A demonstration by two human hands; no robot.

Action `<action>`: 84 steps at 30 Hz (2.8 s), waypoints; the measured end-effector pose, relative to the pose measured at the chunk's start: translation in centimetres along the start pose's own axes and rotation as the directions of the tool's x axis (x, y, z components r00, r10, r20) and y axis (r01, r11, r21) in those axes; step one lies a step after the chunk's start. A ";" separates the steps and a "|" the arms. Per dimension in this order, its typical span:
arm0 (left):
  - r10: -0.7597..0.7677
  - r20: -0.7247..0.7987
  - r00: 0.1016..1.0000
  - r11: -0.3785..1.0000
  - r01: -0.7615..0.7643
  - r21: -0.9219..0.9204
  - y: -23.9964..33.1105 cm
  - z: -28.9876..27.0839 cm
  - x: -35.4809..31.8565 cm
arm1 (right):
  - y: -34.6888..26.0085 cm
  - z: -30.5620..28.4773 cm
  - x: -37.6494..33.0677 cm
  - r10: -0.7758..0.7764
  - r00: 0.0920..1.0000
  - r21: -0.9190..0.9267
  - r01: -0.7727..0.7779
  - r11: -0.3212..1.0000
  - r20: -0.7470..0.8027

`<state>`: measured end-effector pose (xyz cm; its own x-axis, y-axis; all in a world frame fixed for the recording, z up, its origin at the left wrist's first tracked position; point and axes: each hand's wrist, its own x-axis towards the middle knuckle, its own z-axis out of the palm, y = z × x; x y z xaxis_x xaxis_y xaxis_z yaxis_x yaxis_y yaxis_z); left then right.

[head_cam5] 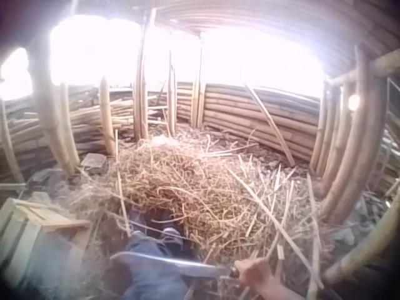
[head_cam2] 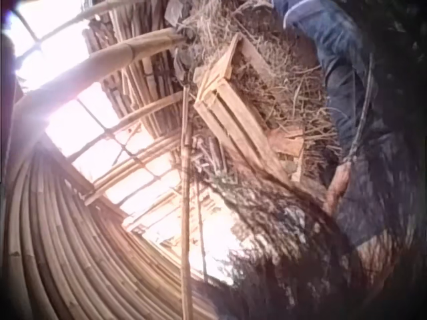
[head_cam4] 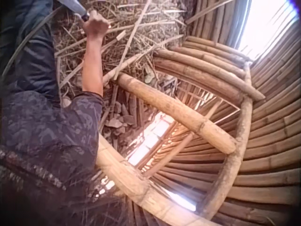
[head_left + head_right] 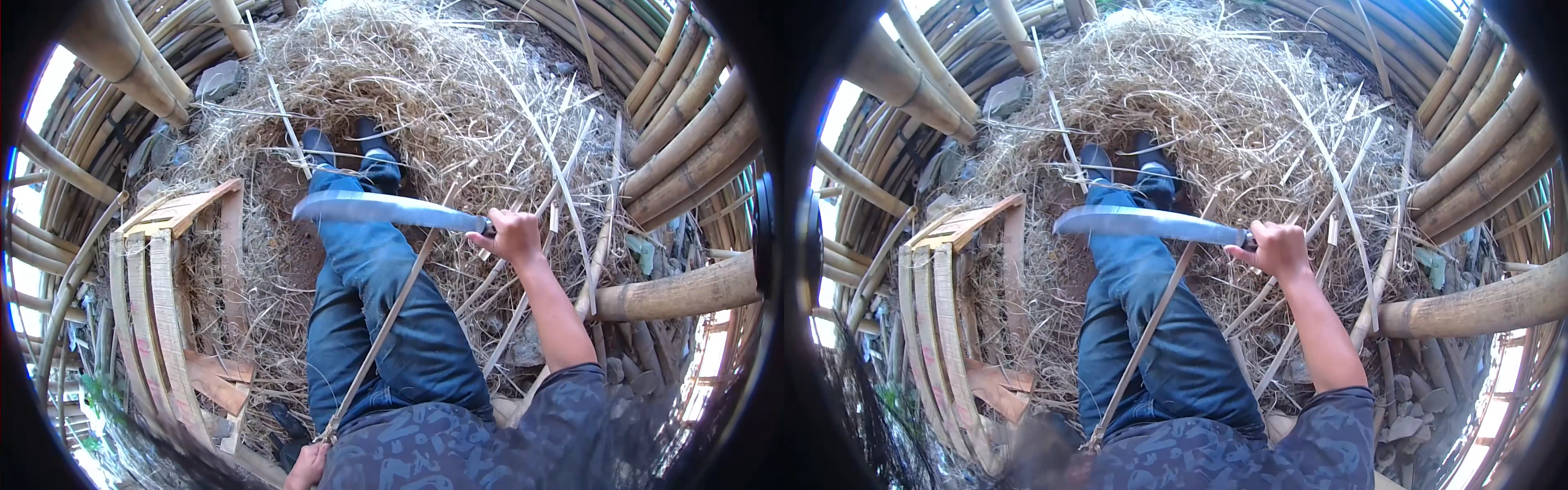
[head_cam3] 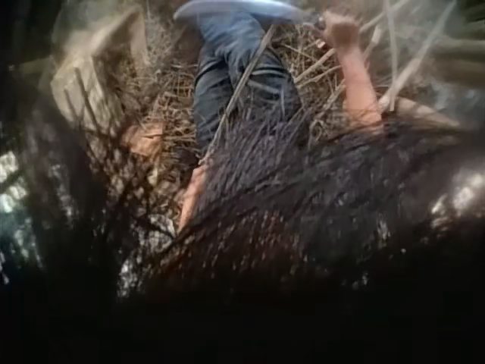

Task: The person shaves and scrapes a bamboo strip with a knife.

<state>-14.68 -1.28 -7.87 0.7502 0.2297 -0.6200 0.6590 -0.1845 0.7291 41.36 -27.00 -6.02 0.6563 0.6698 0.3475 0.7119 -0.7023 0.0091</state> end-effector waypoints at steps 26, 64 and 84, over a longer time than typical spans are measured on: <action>-0.088 0.113 0.990 0.992 0.097 -0.082 -2.6 -0.9 1.9 | -4.6 5.3 -10.3 0.730 0.601 0.518 -0.760 0.393 0.327; -0.386 -0.799 0.462 0.921 0.244 -0.304 -25.7 0.3 2.1 | -15.0 -1.0 -11.4 0.346 0.894 0.559 -0.448 0.698 0.284; -0.569 -0.686 0.454 0.794 0.522 -0.314 -30.7 0.0 6.4 | -12.3 1.0 -12.8 0.483 0.775 0.476 -0.631 0.612 0.407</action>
<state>-30.11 5.87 -34.25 -0.0710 0.8645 -0.4977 0.8976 0.2730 0.3462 24.43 -26.68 -11.50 0.9544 0.2784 -0.1077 0.1407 -0.7378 -0.6602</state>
